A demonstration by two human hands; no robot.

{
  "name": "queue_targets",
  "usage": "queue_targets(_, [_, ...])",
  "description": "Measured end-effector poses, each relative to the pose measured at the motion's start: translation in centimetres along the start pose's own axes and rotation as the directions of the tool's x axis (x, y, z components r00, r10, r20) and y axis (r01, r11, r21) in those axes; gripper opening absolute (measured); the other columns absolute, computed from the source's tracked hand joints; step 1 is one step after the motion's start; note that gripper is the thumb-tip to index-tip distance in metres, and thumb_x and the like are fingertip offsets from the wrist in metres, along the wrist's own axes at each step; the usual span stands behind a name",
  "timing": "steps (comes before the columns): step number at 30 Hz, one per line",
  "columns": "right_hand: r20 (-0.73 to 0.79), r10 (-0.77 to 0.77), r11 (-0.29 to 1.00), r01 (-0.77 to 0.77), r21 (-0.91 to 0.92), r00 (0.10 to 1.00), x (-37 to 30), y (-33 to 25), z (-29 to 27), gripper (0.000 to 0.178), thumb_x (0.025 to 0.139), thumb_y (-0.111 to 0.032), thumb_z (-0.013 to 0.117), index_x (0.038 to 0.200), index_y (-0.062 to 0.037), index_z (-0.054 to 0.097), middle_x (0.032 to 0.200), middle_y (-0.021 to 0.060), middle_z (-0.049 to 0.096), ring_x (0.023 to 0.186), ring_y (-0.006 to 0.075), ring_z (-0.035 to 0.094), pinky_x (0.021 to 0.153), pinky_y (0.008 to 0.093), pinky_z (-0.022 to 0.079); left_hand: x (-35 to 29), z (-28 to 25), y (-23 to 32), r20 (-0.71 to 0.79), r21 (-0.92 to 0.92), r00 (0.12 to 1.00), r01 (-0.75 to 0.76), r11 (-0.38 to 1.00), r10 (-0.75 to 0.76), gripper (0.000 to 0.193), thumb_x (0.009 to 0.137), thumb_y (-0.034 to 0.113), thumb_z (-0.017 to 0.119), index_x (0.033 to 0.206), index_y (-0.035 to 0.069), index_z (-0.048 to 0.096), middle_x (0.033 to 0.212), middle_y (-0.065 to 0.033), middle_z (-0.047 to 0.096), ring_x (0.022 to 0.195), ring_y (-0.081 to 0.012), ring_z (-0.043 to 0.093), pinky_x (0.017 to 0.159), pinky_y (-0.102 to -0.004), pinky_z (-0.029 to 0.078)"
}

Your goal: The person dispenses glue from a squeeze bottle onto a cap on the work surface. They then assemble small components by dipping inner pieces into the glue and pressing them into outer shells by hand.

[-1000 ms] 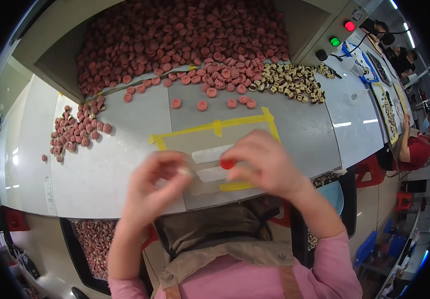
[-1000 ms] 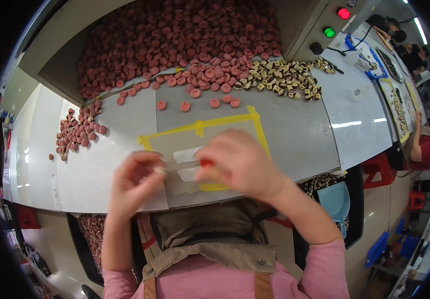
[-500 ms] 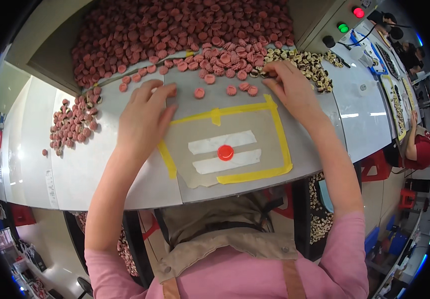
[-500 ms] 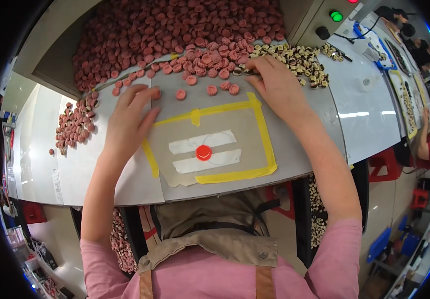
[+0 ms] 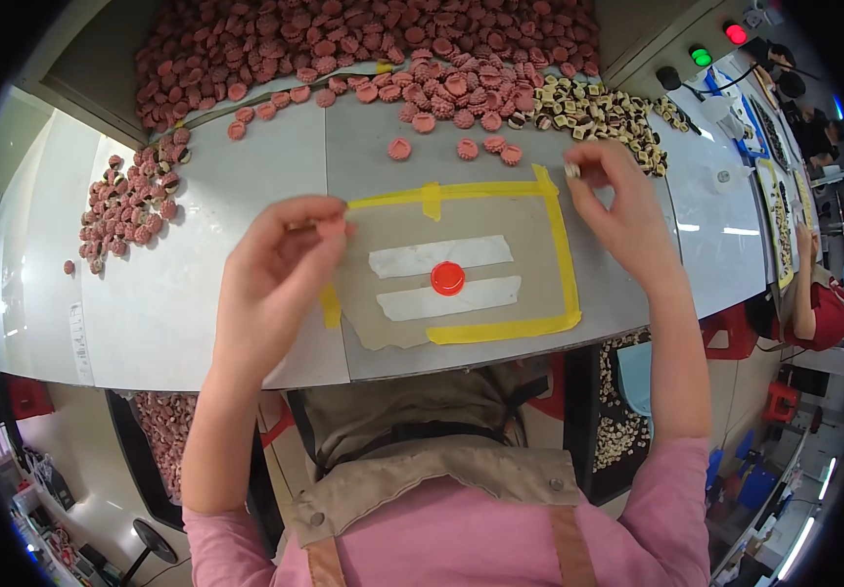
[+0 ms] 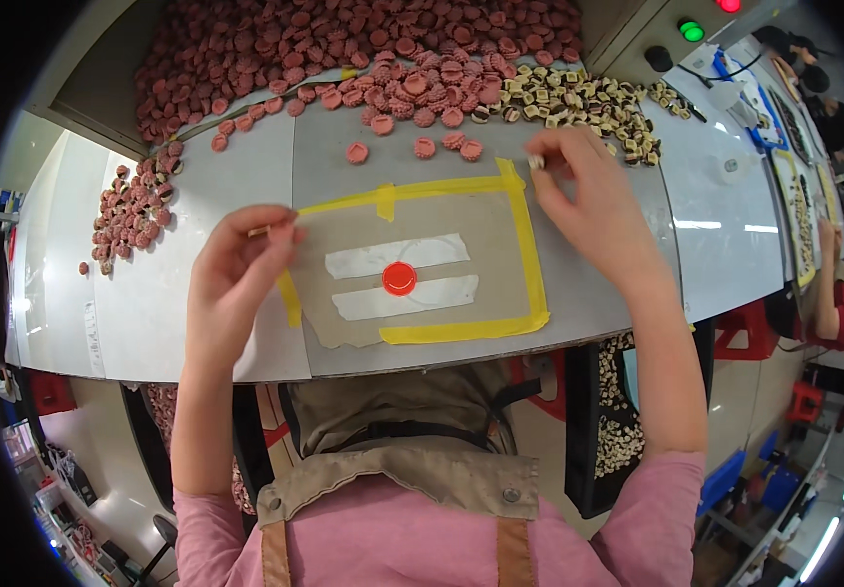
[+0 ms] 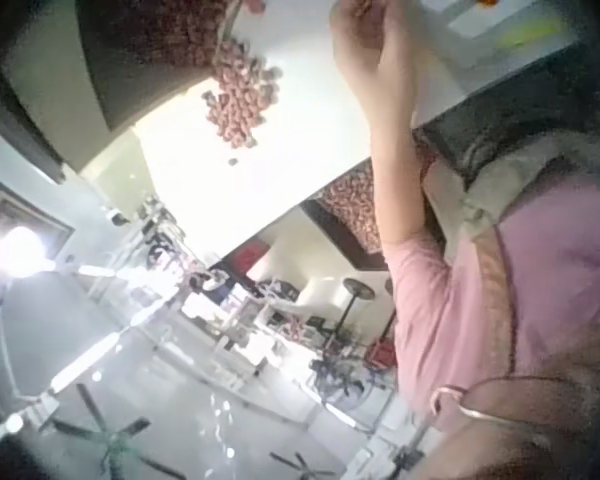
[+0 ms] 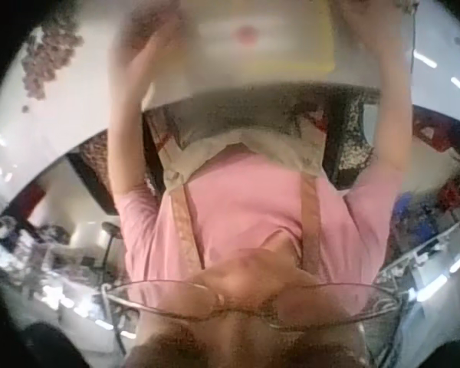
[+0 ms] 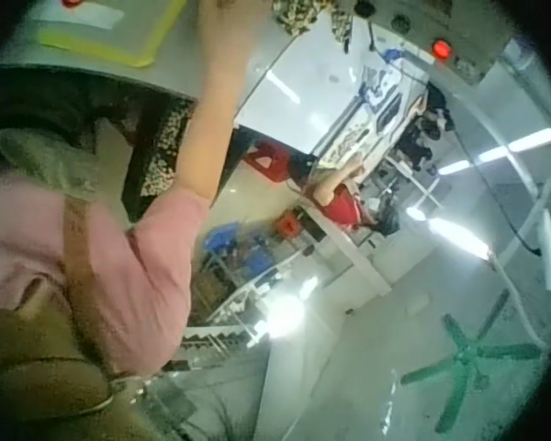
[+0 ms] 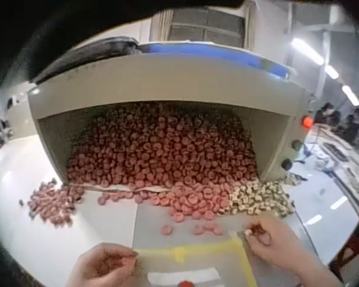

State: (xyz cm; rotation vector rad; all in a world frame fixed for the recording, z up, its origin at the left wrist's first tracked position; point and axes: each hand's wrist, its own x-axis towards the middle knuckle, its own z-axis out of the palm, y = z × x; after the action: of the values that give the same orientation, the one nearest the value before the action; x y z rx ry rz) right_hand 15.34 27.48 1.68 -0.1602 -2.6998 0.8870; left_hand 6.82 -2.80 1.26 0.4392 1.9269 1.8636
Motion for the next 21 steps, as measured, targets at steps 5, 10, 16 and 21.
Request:
queue_targets(5, [0.136, 0.153, 0.978, -0.170, 0.125, 0.979, -2.9, -1.0, -0.8, 0.023, 0.081, -0.003, 0.058, 0.104, -0.0034, 0.056, 0.088, 0.0045, 0.058, 0.079, 0.0129, 0.056, 0.073, 0.0250, 0.045, -2.8, 1.4, -0.8, 0.063, -0.315, 0.996, 0.076, 0.946, -0.060, 0.028, 0.081, -0.006, 0.059, 0.107, -0.002, 0.051, 0.107, -0.0082, 0.056, 0.098, -0.0131, 0.056, 0.089, -0.0265, 0.044])
queue_targets(10, [0.086, 0.147, 0.987, -0.152, 0.050, 0.985, -3.3, -1.2, -0.7, 0.020, 0.082, -0.002, 0.058, 0.102, -0.0027, 0.059, 0.090, 0.0060, 0.059, 0.078, 0.0143, 0.057, 0.072, 0.0256, 0.046, -3.5, 2.9, -1.2, 0.107, -0.425, 0.991, 0.117, 0.898, -0.078, 0.030, 0.080, -0.004, 0.058, 0.109, -0.001, 0.053, 0.106, -0.0085, 0.057, 0.093, -0.0135, 0.056, 0.083, -0.0261, 0.044])
queue_targets(16, [0.014, 0.055, 0.993, -0.053, -0.103, 0.998, -4.0, -1.3, -0.8, 0.016, 0.082, -0.002, 0.058, 0.098, -0.0014, 0.060, 0.090, 0.0094, 0.059, 0.079, 0.0185, 0.060, 0.069, 0.0277, 0.048, -3.6, 2.2, -1.4, 0.127, -0.503, 0.984, 0.174, 0.846, -0.127, 0.038, 0.085, 0.002, 0.055, 0.122, -0.003, 0.050, 0.109, -0.0093, 0.057, 0.095, -0.0136, 0.055, 0.082, -0.0260, 0.045])
queue_targets(21, [0.037, 0.037, 0.979, -0.029, -0.203, 0.999, -3.8, -2.0, -0.7, 0.014, 0.083, -0.003, 0.057, 0.097, -0.0011, 0.060, 0.090, 0.0110, 0.060, 0.077, 0.0225, 0.060, 0.066, 0.0287, 0.049, -3.6, 1.8, -1.8, 0.137, -0.496, 0.983, 0.174, 0.851, -0.120, 0.043, 0.087, 0.006, 0.054, 0.128, -0.003, 0.044, 0.119, -0.0116, 0.053, 0.094, -0.0124, 0.055, 0.080, -0.0245, 0.045])
